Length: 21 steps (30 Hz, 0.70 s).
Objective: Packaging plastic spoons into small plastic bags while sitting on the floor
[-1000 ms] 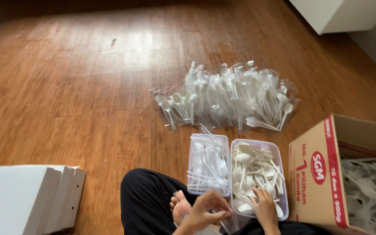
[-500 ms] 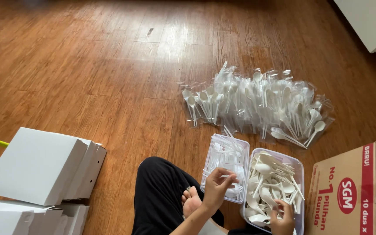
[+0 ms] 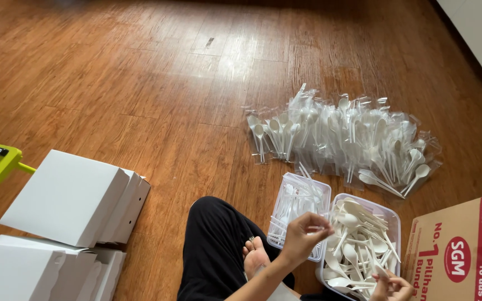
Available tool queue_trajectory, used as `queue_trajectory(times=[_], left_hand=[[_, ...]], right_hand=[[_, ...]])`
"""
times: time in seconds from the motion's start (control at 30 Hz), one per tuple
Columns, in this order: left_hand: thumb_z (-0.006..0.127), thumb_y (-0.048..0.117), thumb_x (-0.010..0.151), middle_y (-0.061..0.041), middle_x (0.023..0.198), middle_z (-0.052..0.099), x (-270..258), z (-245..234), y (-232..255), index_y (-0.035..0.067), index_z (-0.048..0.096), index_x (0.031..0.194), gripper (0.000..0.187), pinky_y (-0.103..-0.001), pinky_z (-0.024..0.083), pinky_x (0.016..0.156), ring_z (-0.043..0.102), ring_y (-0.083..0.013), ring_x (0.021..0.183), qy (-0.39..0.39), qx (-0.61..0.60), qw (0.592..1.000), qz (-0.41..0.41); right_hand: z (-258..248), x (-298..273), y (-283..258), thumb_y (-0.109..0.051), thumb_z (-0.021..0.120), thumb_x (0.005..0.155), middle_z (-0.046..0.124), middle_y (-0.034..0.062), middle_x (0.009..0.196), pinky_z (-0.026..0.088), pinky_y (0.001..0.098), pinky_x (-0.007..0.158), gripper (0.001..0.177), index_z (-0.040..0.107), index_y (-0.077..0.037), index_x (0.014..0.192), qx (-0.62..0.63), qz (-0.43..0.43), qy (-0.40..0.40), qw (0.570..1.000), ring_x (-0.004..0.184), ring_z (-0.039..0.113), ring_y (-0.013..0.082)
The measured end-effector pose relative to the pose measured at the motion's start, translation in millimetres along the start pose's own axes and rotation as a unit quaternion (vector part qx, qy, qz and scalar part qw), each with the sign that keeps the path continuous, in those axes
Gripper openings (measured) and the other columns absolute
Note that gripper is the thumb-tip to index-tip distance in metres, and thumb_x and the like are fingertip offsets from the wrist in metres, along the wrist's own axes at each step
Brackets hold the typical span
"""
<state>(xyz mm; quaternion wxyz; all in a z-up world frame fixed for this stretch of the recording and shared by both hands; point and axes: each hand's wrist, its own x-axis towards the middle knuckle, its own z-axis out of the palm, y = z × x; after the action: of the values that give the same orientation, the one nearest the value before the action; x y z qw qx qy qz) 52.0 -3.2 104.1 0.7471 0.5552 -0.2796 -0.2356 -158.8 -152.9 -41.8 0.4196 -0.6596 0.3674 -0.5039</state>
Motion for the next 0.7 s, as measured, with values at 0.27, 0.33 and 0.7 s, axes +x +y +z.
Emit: queue_trajectory(times=[0.27, 0.33, 0.7], left_hand=[[0.079, 0.016, 0.092, 0.003, 0.092, 0.070, -39, 2, -33, 0.010, 0.073, 0.115, 0.025, -0.017, 0.054, 0.079, 0.066, -0.0045, 0.085, -0.034, -0.039, 0.994, -0.098], [0.079, 0.015, 0.091, -0.001, 0.098, 0.073, -43, 6, -33, 0.010, 0.072, 0.115, 0.025, -0.018, 0.057, 0.082, 0.069, -0.0074, 0.090, -0.050, -0.030, 0.993, -0.104], [0.084, 0.019, 0.084, -0.005, 0.098, 0.074, -59, 17, -28, 0.008, 0.073, 0.112, 0.032, -0.019, 0.062, 0.086, 0.071, -0.0076, 0.092, -0.080, -0.063, 0.986, -0.132]], right_hand=[[-3, 7, -36, 0.020, 0.052, 0.107, 0.061, 0.0379, 0.103, 0.061, 0.0455, 0.077, 0.028, 0.039, 0.013, 0.131, 0.092, 0.061, 0.099, 0.989, 0.078, 0.064, 0.0354], [0, 5, -93, 0.019, 0.049, 0.109, 0.060, 0.0350, 0.111, 0.064, 0.0445, 0.086, 0.030, 0.035, 0.004, 0.130, 0.134, 0.064, 0.095, 0.984, 0.087, 0.065, 0.0351], [1, 16, -187, -0.049, 0.056, 0.114, 0.069, 0.0115, 0.123, 0.068, 0.0440, 0.105, 0.035, 0.058, -0.023, 0.137, 0.358, 0.059, 0.047, 0.931, 0.114, 0.071, 0.0230]])
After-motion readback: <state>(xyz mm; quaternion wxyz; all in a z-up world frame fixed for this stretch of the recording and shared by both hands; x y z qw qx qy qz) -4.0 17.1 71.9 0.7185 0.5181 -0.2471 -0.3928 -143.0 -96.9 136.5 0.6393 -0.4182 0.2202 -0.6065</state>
